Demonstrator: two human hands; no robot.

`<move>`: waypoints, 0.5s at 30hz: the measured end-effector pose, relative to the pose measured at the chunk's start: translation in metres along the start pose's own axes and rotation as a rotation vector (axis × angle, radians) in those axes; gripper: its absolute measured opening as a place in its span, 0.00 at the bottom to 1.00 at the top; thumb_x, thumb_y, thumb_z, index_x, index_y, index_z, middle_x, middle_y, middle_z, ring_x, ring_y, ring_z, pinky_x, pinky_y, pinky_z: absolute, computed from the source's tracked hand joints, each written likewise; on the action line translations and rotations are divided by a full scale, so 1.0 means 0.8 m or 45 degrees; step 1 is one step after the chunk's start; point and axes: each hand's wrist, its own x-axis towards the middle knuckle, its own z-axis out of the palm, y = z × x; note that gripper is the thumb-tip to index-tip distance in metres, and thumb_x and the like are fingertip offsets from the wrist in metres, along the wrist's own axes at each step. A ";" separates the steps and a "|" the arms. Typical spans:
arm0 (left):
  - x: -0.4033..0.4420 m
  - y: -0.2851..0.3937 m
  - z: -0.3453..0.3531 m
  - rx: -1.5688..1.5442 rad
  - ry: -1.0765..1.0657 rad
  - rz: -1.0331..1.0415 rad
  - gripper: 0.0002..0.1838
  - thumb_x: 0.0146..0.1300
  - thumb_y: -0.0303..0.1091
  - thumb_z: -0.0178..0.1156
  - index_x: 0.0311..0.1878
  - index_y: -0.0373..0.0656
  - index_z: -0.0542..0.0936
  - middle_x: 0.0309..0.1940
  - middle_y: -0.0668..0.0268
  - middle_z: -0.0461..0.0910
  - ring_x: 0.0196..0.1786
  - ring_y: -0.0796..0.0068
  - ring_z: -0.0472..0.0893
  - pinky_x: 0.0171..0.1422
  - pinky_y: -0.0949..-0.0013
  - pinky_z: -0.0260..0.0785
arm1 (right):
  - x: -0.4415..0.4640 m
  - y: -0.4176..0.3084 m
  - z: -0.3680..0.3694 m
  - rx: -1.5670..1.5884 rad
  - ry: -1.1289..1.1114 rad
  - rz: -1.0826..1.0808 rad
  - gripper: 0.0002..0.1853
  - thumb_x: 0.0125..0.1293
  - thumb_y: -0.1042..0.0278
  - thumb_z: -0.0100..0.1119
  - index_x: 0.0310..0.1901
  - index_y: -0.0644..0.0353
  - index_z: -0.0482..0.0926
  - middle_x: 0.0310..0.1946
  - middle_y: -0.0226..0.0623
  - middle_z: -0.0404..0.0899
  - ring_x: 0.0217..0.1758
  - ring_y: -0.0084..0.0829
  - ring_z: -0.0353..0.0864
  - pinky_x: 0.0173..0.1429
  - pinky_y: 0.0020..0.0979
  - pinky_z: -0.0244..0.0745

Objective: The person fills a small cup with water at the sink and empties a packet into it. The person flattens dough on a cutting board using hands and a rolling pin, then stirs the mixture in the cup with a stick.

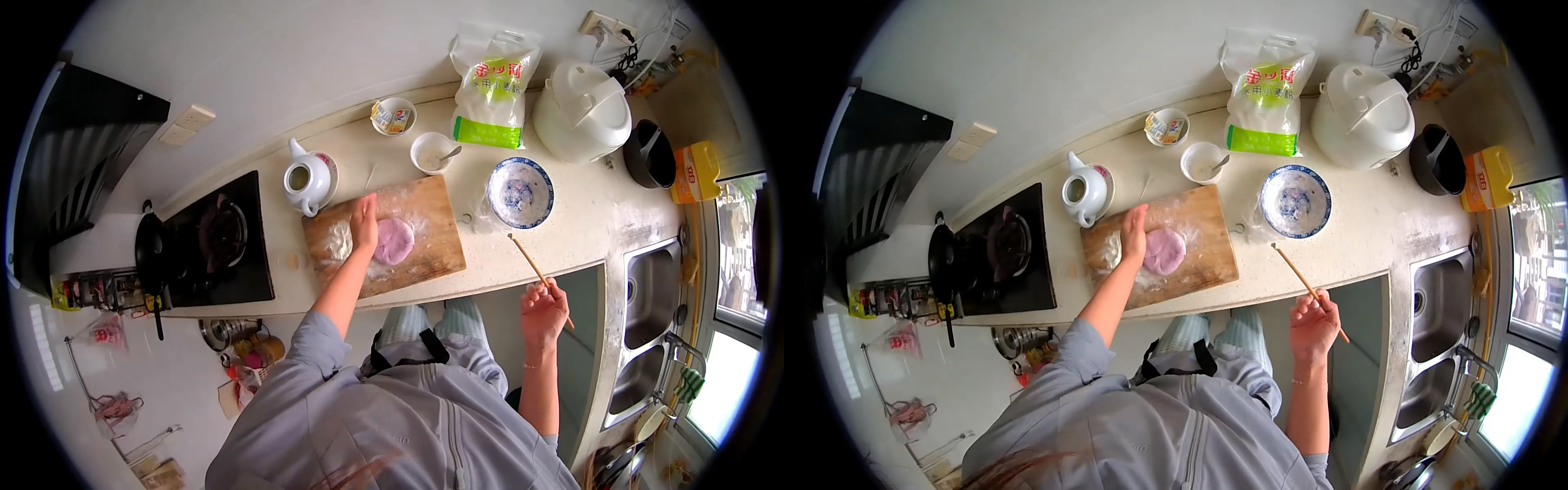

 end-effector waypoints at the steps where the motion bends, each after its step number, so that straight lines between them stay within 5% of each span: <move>1: -0.009 -0.009 -0.001 0.381 0.030 0.193 0.34 0.69 0.50 0.62 0.71 0.38 0.70 0.72 0.51 0.66 0.74 0.51 0.65 0.77 0.57 0.58 | 0.000 -0.003 0.000 -0.001 0.000 0.010 0.06 0.73 0.67 0.51 0.40 0.56 0.78 0.29 0.32 0.82 0.31 0.26 0.74 0.33 0.26 0.70; 3: -0.031 -0.018 0.003 1.148 0.087 0.573 0.39 0.60 0.47 0.73 0.69 0.37 0.71 0.68 0.52 0.71 0.71 0.51 0.69 0.74 0.56 0.63 | 0.006 -0.010 -0.001 0.015 0.022 0.036 0.07 0.72 0.67 0.51 0.40 0.56 0.79 0.28 0.32 0.82 0.31 0.26 0.74 0.34 0.26 0.71; 6: -0.059 0.006 0.001 1.184 -0.139 0.334 0.45 0.47 0.44 0.80 0.68 0.37 0.72 0.66 0.52 0.72 0.68 0.50 0.72 0.71 0.55 0.66 | 0.015 -0.023 0.000 0.019 0.007 0.066 0.07 0.72 0.68 0.51 0.40 0.56 0.79 0.28 0.32 0.82 0.31 0.27 0.76 0.34 0.27 0.71; 10: -0.056 0.060 0.014 1.436 -0.195 -0.102 0.37 0.43 0.37 0.81 0.58 0.37 0.77 0.55 0.51 0.78 0.60 0.51 0.76 0.63 0.55 0.70 | 0.019 -0.035 0.018 -0.050 0.025 0.025 0.06 0.72 0.68 0.51 0.40 0.56 0.79 0.28 0.33 0.81 0.32 0.27 0.76 0.34 0.27 0.72; 13: -0.076 0.079 0.003 1.270 -0.144 0.234 0.27 0.47 0.34 0.79 0.49 0.38 0.78 0.41 0.53 0.80 0.54 0.50 0.80 0.55 0.53 0.73 | 0.023 -0.044 0.015 -0.014 -0.018 0.004 0.06 0.71 0.68 0.52 0.40 0.57 0.79 0.27 0.34 0.81 0.31 0.27 0.76 0.34 0.27 0.72; 15: -0.094 0.093 -0.006 1.222 -0.110 0.300 0.22 0.50 0.31 0.76 0.46 0.39 0.76 0.39 0.53 0.80 0.50 0.49 0.81 0.51 0.52 0.74 | 0.015 -0.049 0.010 0.017 -0.010 -0.038 0.06 0.71 0.68 0.52 0.40 0.57 0.79 0.28 0.33 0.81 0.31 0.27 0.75 0.34 0.27 0.72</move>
